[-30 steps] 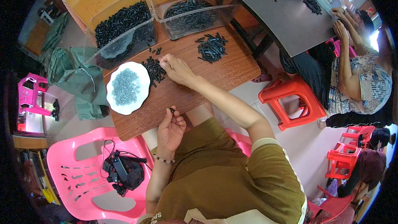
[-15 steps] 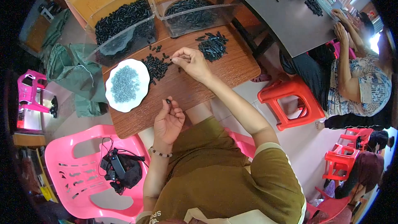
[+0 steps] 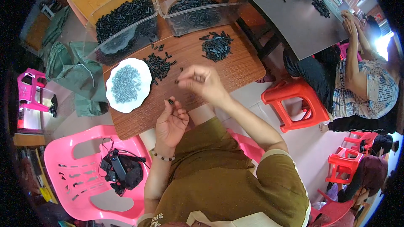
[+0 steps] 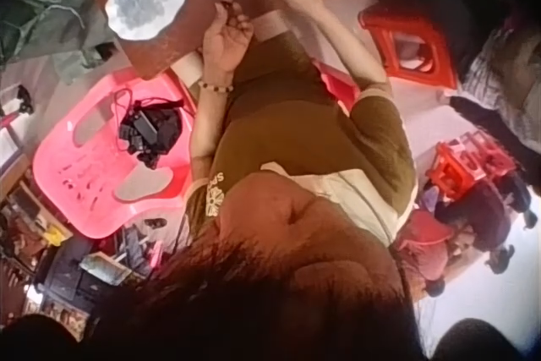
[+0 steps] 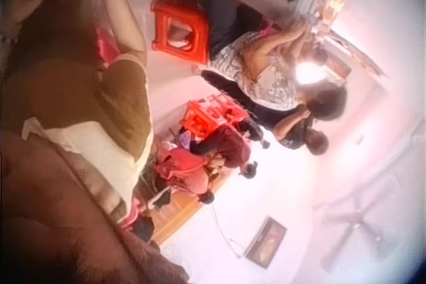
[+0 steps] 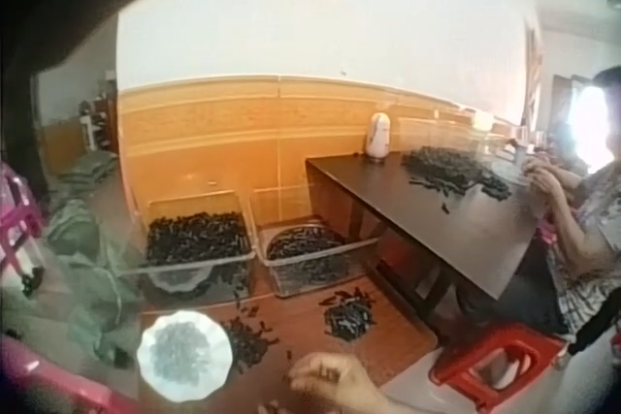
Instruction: The person assembles small components by hand by inserting tiny beads into black plastic parts.
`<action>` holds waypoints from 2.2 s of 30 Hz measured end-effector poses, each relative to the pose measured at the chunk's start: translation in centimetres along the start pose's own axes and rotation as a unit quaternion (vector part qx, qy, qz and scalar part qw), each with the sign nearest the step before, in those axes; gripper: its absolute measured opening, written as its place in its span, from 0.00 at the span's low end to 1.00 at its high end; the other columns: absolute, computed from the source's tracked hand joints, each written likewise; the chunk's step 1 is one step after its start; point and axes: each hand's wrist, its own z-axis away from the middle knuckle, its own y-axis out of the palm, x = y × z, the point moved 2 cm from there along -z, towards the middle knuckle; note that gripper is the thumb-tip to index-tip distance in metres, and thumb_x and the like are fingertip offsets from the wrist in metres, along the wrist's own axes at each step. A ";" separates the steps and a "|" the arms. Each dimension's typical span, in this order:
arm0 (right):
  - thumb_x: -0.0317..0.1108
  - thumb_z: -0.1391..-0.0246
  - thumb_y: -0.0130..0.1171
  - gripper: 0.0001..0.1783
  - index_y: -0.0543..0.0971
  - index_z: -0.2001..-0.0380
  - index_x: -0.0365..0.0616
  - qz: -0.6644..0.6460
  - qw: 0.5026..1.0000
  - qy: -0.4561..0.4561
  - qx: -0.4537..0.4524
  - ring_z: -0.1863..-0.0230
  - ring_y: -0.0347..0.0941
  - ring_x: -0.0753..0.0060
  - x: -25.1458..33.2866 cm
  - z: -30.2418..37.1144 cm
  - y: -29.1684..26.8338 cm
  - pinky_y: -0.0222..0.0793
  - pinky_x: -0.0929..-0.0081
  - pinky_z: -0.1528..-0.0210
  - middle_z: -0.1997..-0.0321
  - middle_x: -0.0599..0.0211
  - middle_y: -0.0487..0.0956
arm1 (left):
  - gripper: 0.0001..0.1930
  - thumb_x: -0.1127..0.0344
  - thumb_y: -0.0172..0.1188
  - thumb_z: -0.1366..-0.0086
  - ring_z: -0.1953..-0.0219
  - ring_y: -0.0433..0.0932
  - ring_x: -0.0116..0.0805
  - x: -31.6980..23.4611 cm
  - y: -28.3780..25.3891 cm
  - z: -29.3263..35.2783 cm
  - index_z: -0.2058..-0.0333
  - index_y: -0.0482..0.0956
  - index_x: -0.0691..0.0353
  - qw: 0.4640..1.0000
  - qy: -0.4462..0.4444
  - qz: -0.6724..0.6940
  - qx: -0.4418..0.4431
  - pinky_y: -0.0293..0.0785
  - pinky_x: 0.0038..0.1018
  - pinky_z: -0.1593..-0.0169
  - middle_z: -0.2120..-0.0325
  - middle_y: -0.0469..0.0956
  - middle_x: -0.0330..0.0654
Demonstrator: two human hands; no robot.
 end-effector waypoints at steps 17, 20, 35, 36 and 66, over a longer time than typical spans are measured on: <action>0.23 0.53 0.65 0.06 0.79 0.70 0.40 0.028 0.998 -0.039 -0.030 0.60 0.70 0.73 0.9 5.9 1.6 0.65 0.75 0.55 0.64 0.64 0.76 | 0.12 0.60 0.58 0.36 0.66 0.73 0.23 2.1 1.7 0.9 0.57 0.77 0.58 0.996 0.030 -0.073 0.044 0.70 0.20 0.61 0.67 0.78 0.33; 0.24 0.53 0.66 0.06 0.78 0.70 0.40 0.083 0.994 -0.064 -0.023 0.59 0.70 0.73 0.9 6.0 1.3 0.64 0.75 0.55 0.64 0.64 0.77 | 0.12 0.60 0.58 0.36 0.66 0.73 0.22 2.1 1.7 0.9 0.57 0.77 0.58 0.996 0.035 -0.077 0.035 0.70 0.20 0.61 0.67 0.78 0.32; 0.24 0.56 0.66 0.06 0.79 0.74 0.41 0.221 0.967 -0.106 -0.068 0.63 0.70 0.74 1.9 6.2 2.1 0.66 0.76 0.62 0.68 0.67 0.78 | 0.10 0.63 0.57 0.35 0.65 0.74 0.23 2.3 1.2 0.2 0.59 0.78 0.61 0.982 0.101 -0.142 0.069 0.70 0.20 0.61 0.65 0.78 0.35; 0.24 0.56 0.66 0.05 0.79 0.74 0.41 0.251 0.958 -0.121 -0.061 0.63 0.70 0.73 2.2 6.3 2.2 0.66 0.76 0.62 0.68 0.66 0.78 | 0.10 0.63 0.57 0.35 0.65 0.74 0.23 2.3 1.1 0.2 0.59 0.78 0.61 0.982 0.101 -0.141 0.069 0.70 0.20 0.61 0.65 0.78 0.35; 0.21 0.62 0.67 0.08 0.79 0.76 0.43 0.338 0.917 -0.201 -0.064 0.66 0.70 0.65 3.1 6.9 2.5 0.64 0.71 0.60 0.71 0.67 0.78 | 0.11 0.65 0.59 0.36 0.68 0.75 0.22 3.4 1.2 0.9 0.61 0.79 0.68 0.972 0.160 -0.170 0.041 0.71 0.18 0.63 0.69 0.79 0.38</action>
